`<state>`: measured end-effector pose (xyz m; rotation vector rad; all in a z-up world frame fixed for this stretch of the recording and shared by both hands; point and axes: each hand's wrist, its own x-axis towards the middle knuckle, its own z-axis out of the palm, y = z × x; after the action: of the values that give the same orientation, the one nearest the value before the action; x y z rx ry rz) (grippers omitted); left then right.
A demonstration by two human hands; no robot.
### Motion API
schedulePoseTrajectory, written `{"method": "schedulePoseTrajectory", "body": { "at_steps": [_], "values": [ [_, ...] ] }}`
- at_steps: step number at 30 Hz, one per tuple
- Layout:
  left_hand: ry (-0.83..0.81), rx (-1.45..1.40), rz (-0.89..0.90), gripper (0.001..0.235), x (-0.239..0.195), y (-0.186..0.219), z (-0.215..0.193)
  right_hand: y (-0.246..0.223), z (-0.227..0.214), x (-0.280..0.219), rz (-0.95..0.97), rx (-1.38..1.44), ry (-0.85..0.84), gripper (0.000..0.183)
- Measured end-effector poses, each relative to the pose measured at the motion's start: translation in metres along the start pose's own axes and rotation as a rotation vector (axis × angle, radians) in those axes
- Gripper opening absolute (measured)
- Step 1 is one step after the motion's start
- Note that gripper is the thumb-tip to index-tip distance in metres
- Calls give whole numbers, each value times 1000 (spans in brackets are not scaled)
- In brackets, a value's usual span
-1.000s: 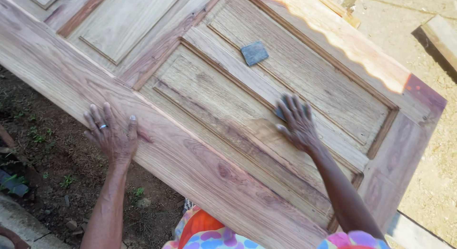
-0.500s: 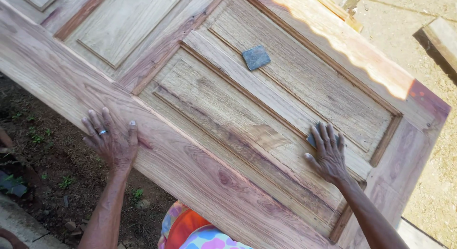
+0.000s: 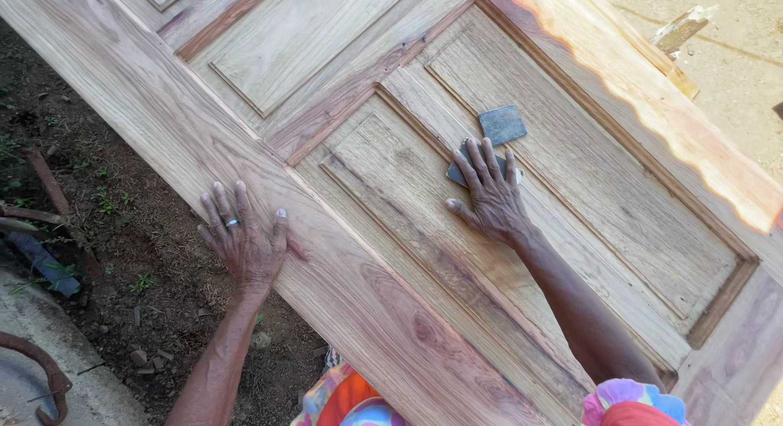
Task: Sanding the surface of a wooden door using sandpaper blocks.
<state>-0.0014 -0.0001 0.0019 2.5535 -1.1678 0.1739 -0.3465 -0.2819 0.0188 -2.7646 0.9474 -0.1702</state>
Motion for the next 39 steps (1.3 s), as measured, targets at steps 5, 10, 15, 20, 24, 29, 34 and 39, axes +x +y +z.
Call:
{"method": "schedulePoseTrajectory", "body": {
  "at_steps": [5,10,15,20,24,29,34,39],
  "values": [
    [-10,-7,-3,89,2,0,-1,-16,0,37,-41,-4,21,98],
    [-9,-2,-15,89,0,4,-6,-29,5,72,-78,16,42,98],
    [29,-30,9,89,0,2,-5,-41,9,111,-94,7,52,97],
    [28,-34,11,89,1,4,-9,-53,13,145,-84,19,44,97],
    [20,-32,4,90,2,6,-7,-59,17,178,-71,41,36,98],
    [26,-45,20,91,5,-4,-1,-64,20,208,-49,45,29,100],
    [13,-36,22,92,4,-14,5,-59,17,172,-104,39,37,99],
    [-16,-9,12,94,0,-17,18,-16,0,45,-136,37,54,90]
  ]
}}
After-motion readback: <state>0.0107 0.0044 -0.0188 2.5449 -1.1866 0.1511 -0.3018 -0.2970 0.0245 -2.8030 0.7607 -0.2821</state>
